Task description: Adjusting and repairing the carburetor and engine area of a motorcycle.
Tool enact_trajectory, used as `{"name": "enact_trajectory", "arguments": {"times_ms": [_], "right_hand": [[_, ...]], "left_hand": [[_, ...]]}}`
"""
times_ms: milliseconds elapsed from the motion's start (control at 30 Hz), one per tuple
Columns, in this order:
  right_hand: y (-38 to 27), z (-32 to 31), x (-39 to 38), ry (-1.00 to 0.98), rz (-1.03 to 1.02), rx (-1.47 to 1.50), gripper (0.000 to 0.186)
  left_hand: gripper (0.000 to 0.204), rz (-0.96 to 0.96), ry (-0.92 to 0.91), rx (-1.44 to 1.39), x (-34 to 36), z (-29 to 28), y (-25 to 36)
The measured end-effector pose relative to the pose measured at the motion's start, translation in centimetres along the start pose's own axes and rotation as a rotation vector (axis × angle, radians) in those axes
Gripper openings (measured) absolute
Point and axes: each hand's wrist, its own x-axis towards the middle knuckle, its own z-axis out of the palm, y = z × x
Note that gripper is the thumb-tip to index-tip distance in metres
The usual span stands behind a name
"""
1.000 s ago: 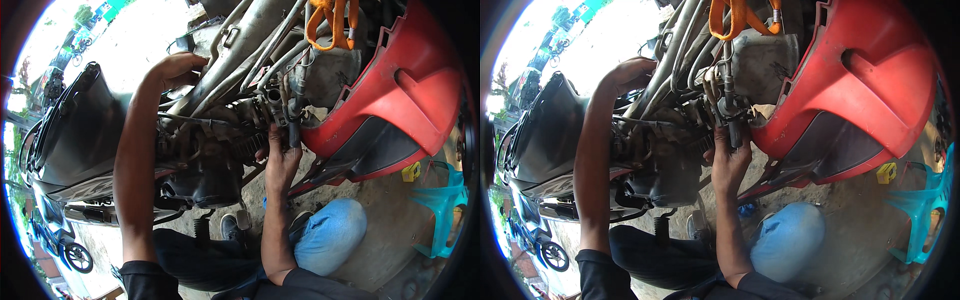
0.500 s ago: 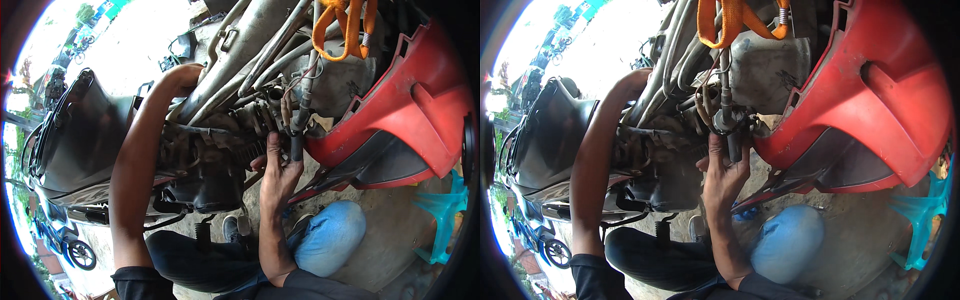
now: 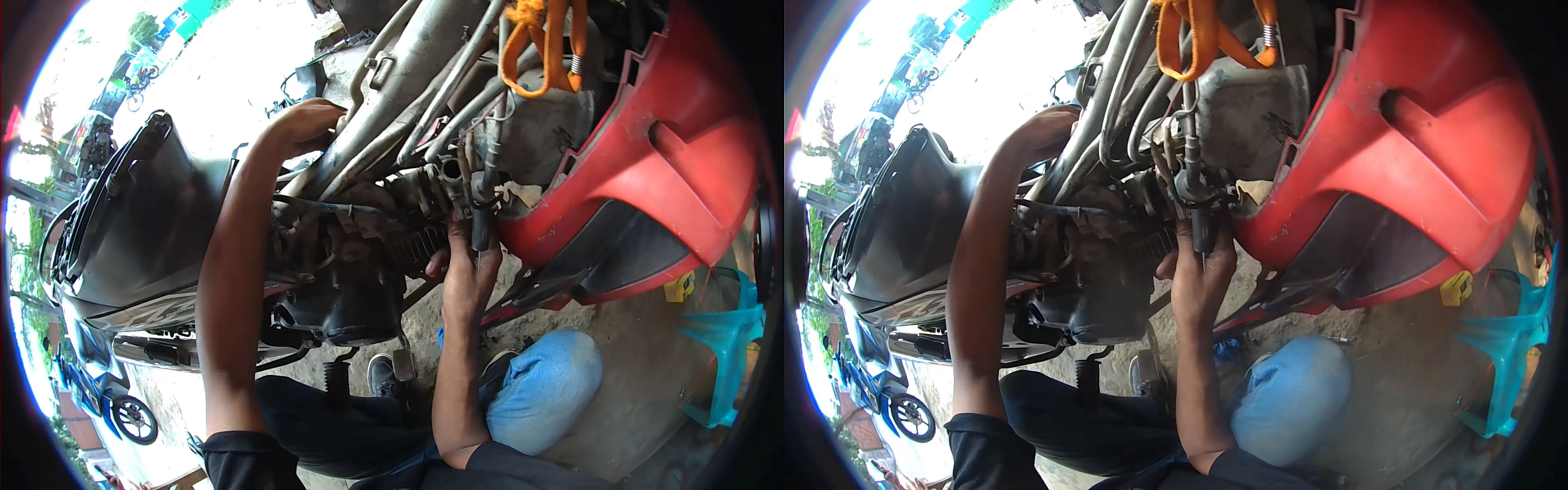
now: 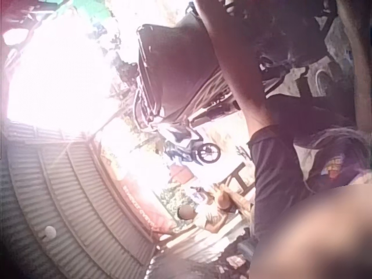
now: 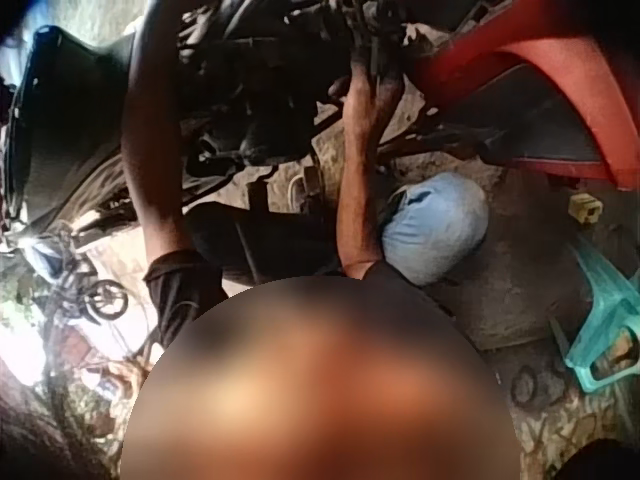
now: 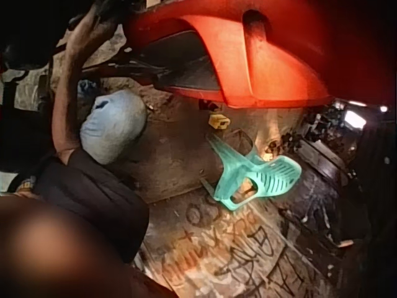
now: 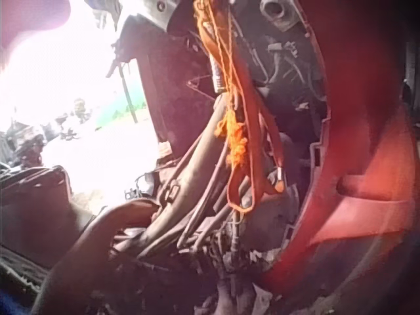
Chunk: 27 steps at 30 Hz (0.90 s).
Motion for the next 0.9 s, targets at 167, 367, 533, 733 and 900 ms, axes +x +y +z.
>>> {"name": "enact_trajectory", "arguments": {"times_ms": [167,367,533,733,900], "right_hand": [[0.6,0.3,0.0,0.009,-0.028,0.038,0.03],[-0.4,0.0,-0.4,0.02,-0.007,0.009,0.03],[-1.3,0.6,-1.0,0.055,-0.005,-0.097,0.029],[-0.8,0.9,-1.0,0.033,0.064,-0.001,0.027],[0.0,0.7,-0.9,0.03,0.042,0.021,0.027]], "left_hand": [[0.037,0.025,0.015,0.051,-2.1,-0.3,1.6],[0.031,0.022,-0.049,-0.003,-2.7,-0.3,2.6],[0.026,0.026,-0.164,-0.051,-1.4,-0.9,1.5],[0.017,-0.065,-0.159,-0.004,3.3,-0.7,-3.1],[0.017,-0.026,-0.094,-0.006,2.9,-1.2,-2.5]]}}
